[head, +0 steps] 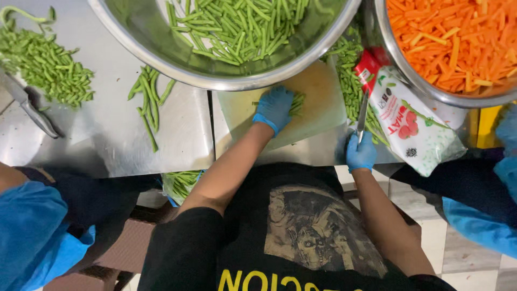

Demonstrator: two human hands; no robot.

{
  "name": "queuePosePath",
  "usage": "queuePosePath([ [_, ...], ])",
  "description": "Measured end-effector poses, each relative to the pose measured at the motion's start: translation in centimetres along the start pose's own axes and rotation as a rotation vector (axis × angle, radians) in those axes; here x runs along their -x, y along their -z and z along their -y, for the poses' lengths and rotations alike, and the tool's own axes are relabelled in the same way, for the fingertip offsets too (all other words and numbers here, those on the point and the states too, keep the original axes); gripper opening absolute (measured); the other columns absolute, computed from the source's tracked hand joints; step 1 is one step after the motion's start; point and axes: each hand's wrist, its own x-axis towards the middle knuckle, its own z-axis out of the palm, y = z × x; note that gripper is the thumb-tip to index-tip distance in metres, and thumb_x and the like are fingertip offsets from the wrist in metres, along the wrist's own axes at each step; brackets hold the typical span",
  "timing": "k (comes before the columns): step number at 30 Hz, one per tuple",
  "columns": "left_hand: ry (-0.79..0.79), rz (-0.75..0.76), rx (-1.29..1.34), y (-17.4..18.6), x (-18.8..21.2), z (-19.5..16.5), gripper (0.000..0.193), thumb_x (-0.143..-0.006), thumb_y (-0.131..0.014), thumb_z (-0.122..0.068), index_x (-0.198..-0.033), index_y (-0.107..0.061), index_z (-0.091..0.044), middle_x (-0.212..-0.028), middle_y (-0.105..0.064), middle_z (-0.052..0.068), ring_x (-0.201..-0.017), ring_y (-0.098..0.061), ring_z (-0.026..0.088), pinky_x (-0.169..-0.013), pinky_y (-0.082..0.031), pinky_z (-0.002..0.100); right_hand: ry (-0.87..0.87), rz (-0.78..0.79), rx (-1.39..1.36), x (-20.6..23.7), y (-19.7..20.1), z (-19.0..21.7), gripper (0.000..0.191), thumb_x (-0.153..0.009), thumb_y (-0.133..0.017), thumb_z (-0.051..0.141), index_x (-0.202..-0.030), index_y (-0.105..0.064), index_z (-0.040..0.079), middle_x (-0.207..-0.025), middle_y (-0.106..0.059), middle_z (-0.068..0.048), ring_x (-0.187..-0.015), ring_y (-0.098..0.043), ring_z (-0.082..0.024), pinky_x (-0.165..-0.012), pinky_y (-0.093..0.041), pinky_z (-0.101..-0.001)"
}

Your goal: The person cuts green beans on a cutting board with a knife, trimming the ends and slicing the beans into shorter pieces, then drops the cut pieces into a large metal bowl. They repeat this with handfuls of beans taken from the pile on the stainless steel table.

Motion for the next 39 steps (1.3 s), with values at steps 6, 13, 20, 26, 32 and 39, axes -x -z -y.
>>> queuePosePath([
  [6,-0.064,-0.072,-0.028,4.0,2.8,-0.4,0.116,-0.06,-0.087,-0.057,-0.149,-0.04,0.001,-0.138,-0.051,0.021,-0.128,-0.049,0.036,-0.11,-0.039,0.048,0.019,-0.029,-0.055,0.4,0.1,0.1,0.026,-0.104,-0.062,0.031,-0.105,-0.057,0.005,-0.087,-0.068,-0.026,-0.08,-0.065,-0.05,-0.068,-0.05,-0.0569],
  [13,-0.084,-0.289,0.189,1.8,4.6,1.5,0.092,-0.069,-0.082,-0.053,-0.14,-0.055,0.0,-0.143,-0.048,0.026,-0.132,-0.045,0.043,-0.113,-0.035,0.052,-0.009,-0.01,-0.024,0.3,-0.7,-0.9,0.026,-0.105,-0.062,0.032,-0.103,-0.058,0.006,-0.084,-0.068,-0.024,-0.078,-0.065,-0.049,-0.068,-0.05,-0.0563],
  [20,-0.225,-0.441,0.141,0.4,5.8,2.3,0.051,-0.083,-0.076,-0.039,-0.12,-0.068,-0.006,-0.15,-0.045,0.026,-0.144,-0.038,0.044,-0.121,-0.03,0.054,0.017,-0.031,-0.041,0.4,-0.9,-1.1,0.025,-0.106,-0.061,0.032,-0.104,-0.059,0.006,-0.086,-0.068,-0.024,-0.078,-0.065,-0.048,-0.069,-0.05,-0.0557],
  [26,-0.162,-0.424,0.061,0.0,6.2,0.9,0.061,-0.076,-0.076,-0.043,-0.122,-0.066,-0.003,-0.147,-0.045,0.024,-0.142,-0.036,0.043,-0.12,-0.026,0.06,0.006,-0.011,-0.038,0.4,-1.0,-1.3,0.026,-0.106,-0.061,0.031,-0.103,-0.059,0.005,-0.086,-0.068,-0.025,-0.079,-0.065,-0.049,-0.069,-0.05,-0.0565],
  [32,-0.103,-0.354,0.107,-0.3,5.8,0.5,0.05,-0.083,-0.074,-0.038,-0.121,-0.066,-0.006,-0.155,-0.044,0.023,-0.14,-0.04,0.041,-0.108,-0.039,0.054,0.012,-0.013,-0.024,0.5,-0.8,-1.2,0.027,-0.106,-0.062,0.031,-0.104,-0.058,0.004,-0.087,-0.068,-0.027,-0.081,-0.064,-0.051,-0.07,-0.05,-0.0573],
  [39,-0.025,-0.636,0.378,1.2,4.9,2.9,0.021,-0.089,-0.07,-0.023,-0.105,-0.072,-0.009,-0.12,-0.067,0.017,-0.113,-0.062,0.04,-0.096,-0.051,0.05,0.012,-0.005,-0.022,0.3,-0.7,-1.1,0.026,-0.105,-0.062,0.031,-0.105,-0.058,0.005,-0.087,-0.068,-0.027,-0.08,-0.065,-0.05,-0.069,-0.05,-0.0575],
])
